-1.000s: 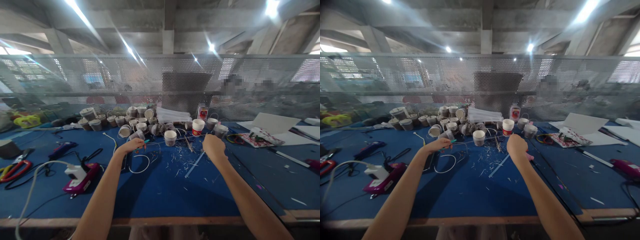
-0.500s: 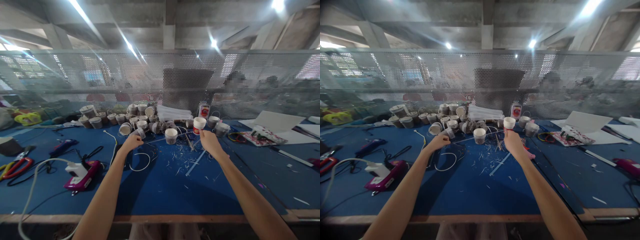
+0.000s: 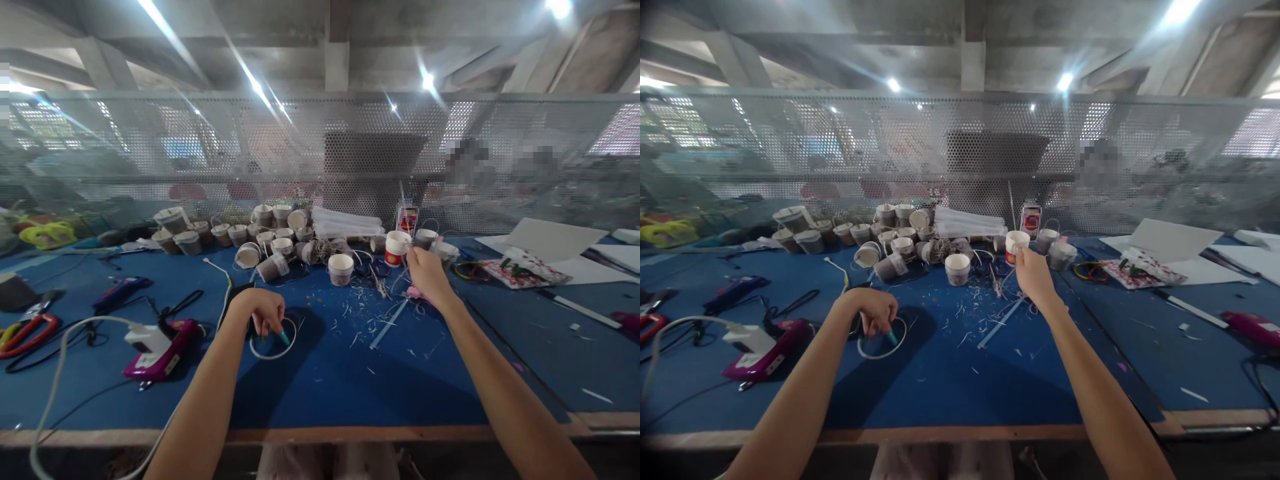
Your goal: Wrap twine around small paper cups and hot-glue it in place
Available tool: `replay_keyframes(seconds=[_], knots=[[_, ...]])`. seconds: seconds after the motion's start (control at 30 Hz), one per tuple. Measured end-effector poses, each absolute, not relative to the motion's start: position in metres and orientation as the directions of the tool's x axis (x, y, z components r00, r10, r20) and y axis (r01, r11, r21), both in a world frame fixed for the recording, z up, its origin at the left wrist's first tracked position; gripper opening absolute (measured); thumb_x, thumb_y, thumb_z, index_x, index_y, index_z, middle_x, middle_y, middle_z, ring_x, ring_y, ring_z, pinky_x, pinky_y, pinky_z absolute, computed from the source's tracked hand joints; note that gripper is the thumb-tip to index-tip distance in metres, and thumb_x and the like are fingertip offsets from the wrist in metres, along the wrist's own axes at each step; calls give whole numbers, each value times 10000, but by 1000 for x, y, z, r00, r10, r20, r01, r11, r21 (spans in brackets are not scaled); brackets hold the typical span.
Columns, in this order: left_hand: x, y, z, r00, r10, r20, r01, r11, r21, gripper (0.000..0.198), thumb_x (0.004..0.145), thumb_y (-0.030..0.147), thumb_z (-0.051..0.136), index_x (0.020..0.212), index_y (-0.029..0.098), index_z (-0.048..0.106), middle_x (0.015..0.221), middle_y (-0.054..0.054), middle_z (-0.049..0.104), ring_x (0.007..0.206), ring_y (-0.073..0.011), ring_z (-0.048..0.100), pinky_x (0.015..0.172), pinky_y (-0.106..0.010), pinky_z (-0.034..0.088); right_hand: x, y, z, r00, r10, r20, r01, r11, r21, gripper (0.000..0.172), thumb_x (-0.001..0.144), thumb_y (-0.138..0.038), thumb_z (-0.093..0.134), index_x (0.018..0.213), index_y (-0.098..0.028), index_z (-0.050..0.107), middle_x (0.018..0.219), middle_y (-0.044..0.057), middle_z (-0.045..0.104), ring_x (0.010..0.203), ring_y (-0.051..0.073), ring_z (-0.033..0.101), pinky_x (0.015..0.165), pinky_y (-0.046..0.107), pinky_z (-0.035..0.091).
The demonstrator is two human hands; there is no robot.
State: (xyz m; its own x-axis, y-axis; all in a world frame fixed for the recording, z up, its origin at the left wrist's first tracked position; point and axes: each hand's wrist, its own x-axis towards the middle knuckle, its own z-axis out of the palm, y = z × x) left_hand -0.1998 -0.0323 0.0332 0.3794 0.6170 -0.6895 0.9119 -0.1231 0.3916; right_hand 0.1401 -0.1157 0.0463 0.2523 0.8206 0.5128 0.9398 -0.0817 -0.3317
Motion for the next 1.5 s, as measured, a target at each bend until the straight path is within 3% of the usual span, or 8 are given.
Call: replay_keyframes(seconds=[0.13,0.27,0.37,0.63,0.73,0.93,1.33,1.5], knots=[[-190,-37,30,478,522,-707,852,-78,518,258,552,339,676,686,150,564,629,-66,658,603,-191,631,561,-292,495,131,-118,48,242,842,483,906,-18,-422,421,890,-379,212,601,-182,448,551,34,509,531,151,457,541,259,282],[-179,-26,25,578,798,-173,562,-235,793,401,625,279,596,1002,158,533,1069,-109,620,988,-215,581,766,-300,483,122,-116,52,204,876,438,881,31,-472,398,882,-384,230,567,-197,386,512,7,451,522,137,437,528,248,281],[-171,-23,27,505,856,108,481,-383,789,400,646,150,499,1045,152,521,1183,-116,551,1099,-224,512,875,-347,430,116,-109,58,106,907,407,867,117,-485,398,882,-385,247,540,-201,335,492,-19,396,502,119,403,526,244,272],[-117,-51,63,694,679,240,3,-336,942,596,658,162,630,1203,162,391,1297,-148,450,1196,-216,422,922,-344,401,93,-102,109,-172,967,189,739,254,-624,394,881,-433,286,565,-199,315,447,-68,277,405,72,280,451,220,228],[-97,-55,73,708,645,288,-108,-305,946,531,683,212,634,1175,147,443,1145,-132,567,1033,-198,541,834,-324,440,80,-102,124,-231,955,188,717,297,-630,402,887,-428,294,563,-193,327,449,-63,295,405,64,280,439,212,229],[-105,-56,77,620,745,245,49,-348,936,225,699,325,618,773,114,595,588,4,579,513,-78,503,558,-238,414,83,-96,114,-190,971,146,737,239,-632,370,886,-375,314,567,-189,340,437,-62,300,396,62,281,419,203,230],[-195,-42,78,747,645,-160,313,-130,941,223,763,393,525,715,186,456,459,78,325,362,-37,235,383,-190,238,99,-112,75,-199,964,-177,729,25,-684,333,873,-378,346,594,-196,360,410,-85,269,316,54,251,335,186,252],[-216,-39,78,797,460,-390,553,-298,778,251,701,402,602,709,160,538,585,36,447,499,-59,355,475,-180,303,104,-115,71,-104,978,-180,712,-53,-700,340,878,-377,358,593,-191,356,390,-90,274,285,37,226,311,167,205]])
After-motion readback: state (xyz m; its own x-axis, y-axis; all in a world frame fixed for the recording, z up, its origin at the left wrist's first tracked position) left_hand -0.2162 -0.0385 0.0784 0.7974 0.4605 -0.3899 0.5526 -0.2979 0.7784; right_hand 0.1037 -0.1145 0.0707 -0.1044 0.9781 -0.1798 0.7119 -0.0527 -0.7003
